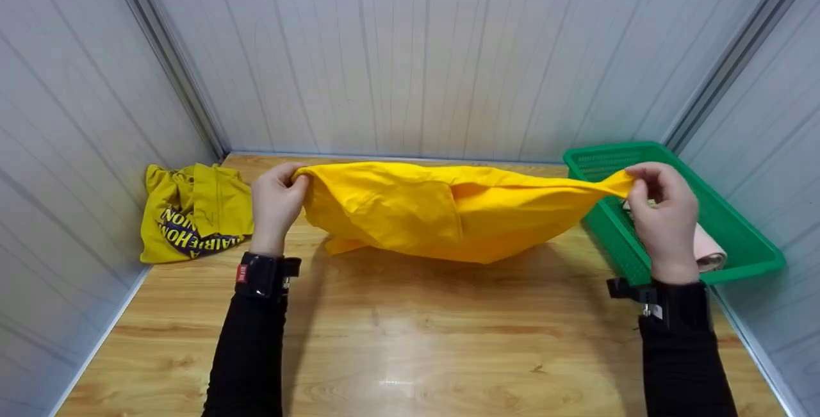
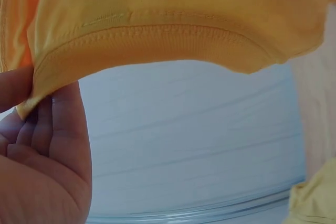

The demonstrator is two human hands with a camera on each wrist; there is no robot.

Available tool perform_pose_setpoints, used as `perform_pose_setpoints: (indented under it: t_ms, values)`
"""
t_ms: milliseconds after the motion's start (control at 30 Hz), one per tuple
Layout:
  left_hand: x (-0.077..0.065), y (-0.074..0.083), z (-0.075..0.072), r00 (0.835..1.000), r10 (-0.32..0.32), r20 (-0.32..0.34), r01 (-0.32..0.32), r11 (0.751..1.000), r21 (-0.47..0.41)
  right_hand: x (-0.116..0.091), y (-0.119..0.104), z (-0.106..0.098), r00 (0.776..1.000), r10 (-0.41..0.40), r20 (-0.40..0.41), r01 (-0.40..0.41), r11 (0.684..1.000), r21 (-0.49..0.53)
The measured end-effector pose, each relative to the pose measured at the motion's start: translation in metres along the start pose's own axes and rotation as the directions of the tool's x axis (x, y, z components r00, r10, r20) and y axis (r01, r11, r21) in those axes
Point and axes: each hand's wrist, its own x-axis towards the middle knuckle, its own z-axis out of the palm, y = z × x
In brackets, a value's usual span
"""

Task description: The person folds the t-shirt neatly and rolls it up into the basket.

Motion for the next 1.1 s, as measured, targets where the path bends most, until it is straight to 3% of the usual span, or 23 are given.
perform_pose_setpoints:
  t_ms: [133,267,367,533,600,667,733,833,900,1000,1100]
  values:
    - [-0.002,0.012,-0.009,0.999,0.037,-0.031,-0.039,0.998,-0.052,0.001,-0.004,-0.003,0.991,-0.066,-0.118,0.077,0.993,0.085]
    - [-0.007,0.024,-0.018,0.997,0.058,-0.045,-0.062,0.995,-0.084,0.001,-0.016,-0.004,0.963,-0.116,-0.244,0.155,0.977,0.147]
    - [-0.011,0.033,-0.025,0.995,0.082,-0.065,-0.088,0.991,-0.101,0.000,-0.030,-0.003,0.921,-0.141,-0.364,0.219,0.958,0.184]
    - [-0.015,0.048,-0.033,0.983,0.148,-0.110,-0.163,0.976,-0.144,0.004,-0.049,-0.005,0.830,-0.140,-0.541,0.317,0.915,0.250]
    - [-0.015,0.053,-0.034,0.977,0.182,-0.116,-0.197,0.971,-0.137,0.008,-0.052,-0.006,0.817,-0.137,-0.560,0.328,0.910,0.254]
    - [-0.013,0.056,-0.034,0.974,0.203,-0.105,-0.213,0.972,-0.101,0.011,-0.050,-0.008,0.836,-0.142,-0.530,0.306,0.922,0.236]
    - [-0.008,0.055,-0.032,0.976,0.207,-0.074,-0.210,0.977,-0.038,0.015,-0.041,-0.008,0.879,-0.136,-0.457,0.243,0.952,0.185]
    - [0.005,0.052,-0.025,0.984,0.177,-0.006,-0.176,0.981,0.080,0.023,-0.019,-0.003,0.955,-0.067,-0.289,0.096,0.992,0.085]
    - [0.018,0.049,-0.018,0.989,0.146,0.037,-0.150,0.979,0.136,0.030,-0.004,0.003,0.985,0.019,-0.171,-0.018,1.000,0.010]
    - [0.039,0.046,-0.007,0.994,0.047,0.103,-0.063,0.986,0.155,0.045,0.012,0.013,0.986,0.169,-0.006,-0.169,0.983,-0.078]
    - [0.065,0.048,0.004,0.986,-0.077,0.147,0.064,0.993,0.095,0.066,0.020,0.023,0.944,0.305,0.123,-0.295,0.951,-0.096]
